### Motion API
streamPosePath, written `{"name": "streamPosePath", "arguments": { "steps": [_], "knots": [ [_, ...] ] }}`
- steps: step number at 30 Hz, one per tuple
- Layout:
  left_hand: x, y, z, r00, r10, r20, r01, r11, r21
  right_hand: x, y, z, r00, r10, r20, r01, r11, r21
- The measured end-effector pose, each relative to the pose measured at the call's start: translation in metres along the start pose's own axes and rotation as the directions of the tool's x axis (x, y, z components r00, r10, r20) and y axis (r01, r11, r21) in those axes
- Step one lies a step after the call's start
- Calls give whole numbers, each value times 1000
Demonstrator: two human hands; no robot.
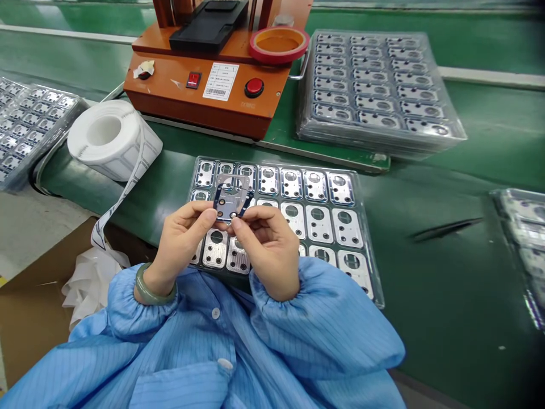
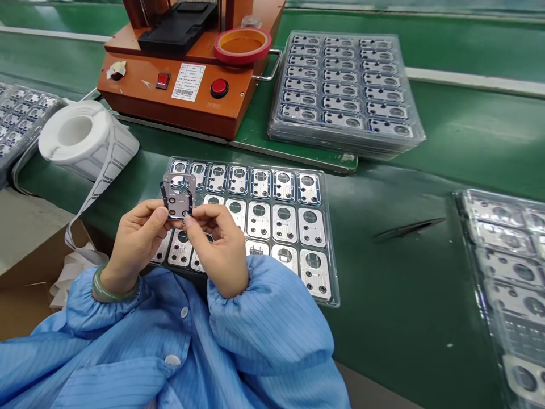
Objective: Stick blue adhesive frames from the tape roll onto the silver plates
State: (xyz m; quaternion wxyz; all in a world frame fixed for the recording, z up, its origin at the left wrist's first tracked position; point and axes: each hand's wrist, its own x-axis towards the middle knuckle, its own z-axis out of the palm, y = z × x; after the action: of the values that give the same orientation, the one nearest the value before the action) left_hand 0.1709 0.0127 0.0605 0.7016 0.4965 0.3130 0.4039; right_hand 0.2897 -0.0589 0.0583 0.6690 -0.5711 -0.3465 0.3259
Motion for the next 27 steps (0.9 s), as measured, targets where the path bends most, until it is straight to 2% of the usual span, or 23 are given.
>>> {"name": "streamPosePath", "arguments": {
  "steps": [13,20,27],
  "knots": [
    [5,1,-7,996,-75,57,77,997,-31,1,1,-1,998,38,47,-39,999,15],
    [4,4,-6,994,-28,109,32,999,-41,1,-3,-2,993,40,115,-48,997,63],
    [5,3,-5,993,-56,100,62,997,-52,2,0,-3,993,38,116,-47,997,69]
  ]
}}
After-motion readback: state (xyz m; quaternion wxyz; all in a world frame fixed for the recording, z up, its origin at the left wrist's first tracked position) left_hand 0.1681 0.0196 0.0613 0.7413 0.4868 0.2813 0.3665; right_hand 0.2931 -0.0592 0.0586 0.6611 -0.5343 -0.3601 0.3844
